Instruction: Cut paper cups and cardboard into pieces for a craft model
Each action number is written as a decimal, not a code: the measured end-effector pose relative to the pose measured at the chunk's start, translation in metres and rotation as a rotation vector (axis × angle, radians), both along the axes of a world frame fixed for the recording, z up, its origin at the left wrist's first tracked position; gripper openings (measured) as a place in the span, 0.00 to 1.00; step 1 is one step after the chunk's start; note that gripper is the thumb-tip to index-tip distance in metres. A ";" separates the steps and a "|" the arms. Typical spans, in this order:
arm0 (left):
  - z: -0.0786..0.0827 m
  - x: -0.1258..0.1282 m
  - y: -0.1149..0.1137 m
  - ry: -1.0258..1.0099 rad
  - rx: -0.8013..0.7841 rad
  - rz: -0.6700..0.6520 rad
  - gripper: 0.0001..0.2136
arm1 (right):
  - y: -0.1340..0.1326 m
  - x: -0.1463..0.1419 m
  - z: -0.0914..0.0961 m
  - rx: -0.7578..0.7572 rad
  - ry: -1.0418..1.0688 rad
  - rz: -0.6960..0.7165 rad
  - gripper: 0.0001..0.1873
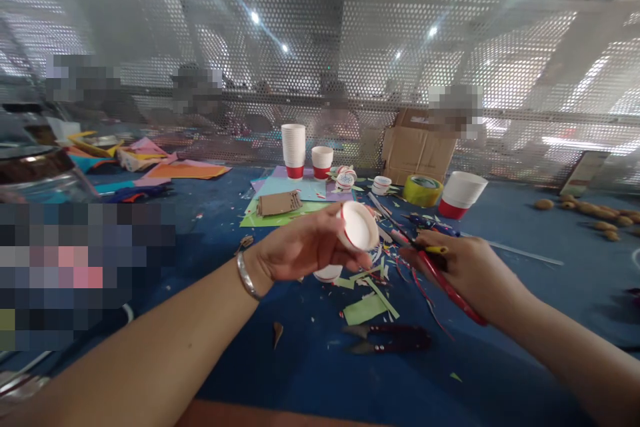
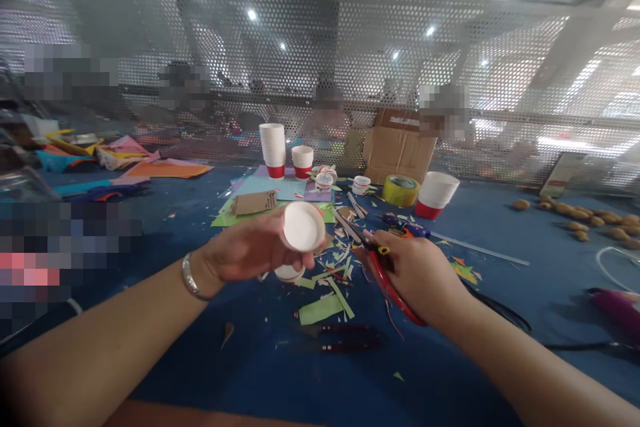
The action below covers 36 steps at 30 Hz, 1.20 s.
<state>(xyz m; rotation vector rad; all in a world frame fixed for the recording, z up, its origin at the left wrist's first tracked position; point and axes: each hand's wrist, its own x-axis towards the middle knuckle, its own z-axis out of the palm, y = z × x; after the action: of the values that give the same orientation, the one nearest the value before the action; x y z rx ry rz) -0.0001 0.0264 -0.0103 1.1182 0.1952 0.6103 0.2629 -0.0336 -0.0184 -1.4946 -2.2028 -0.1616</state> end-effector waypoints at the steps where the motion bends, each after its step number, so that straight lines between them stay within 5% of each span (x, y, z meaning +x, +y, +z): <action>1: 0.003 -0.004 0.003 -0.001 -0.035 0.044 0.20 | 0.003 0.000 -0.001 -0.100 -0.084 -0.068 0.18; 4: 0.009 -0.011 0.012 -0.045 -0.126 0.206 0.19 | 0.009 -0.002 -0.001 -0.323 -0.315 -0.128 0.19; 10: 0.012 -0.011 0.017 0.049 -0.218 0.378 0.23 | 0.003 -0.010 0.000 -0.395 -0.366 -0.127 0.20; 17: 0.009 -0.005 0.013 0.218 -0.258 0.330 0.15 | 0.003 -0.007 -0.003 -0.390 -0.322 -0.085 0.17; 36: 0.004 0.004 0.000 0.212 -0.133 0.208 0.13 | 0.002 -0.002 0.005 -0.435 -0.295 -0.048 0.19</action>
<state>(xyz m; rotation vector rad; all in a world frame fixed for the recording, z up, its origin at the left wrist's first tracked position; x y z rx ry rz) 0.0036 0.0267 -0.0061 1.0398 0.5328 0.6528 0.2608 -0.0320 -0.0136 -1.8542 -2.5556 0.0970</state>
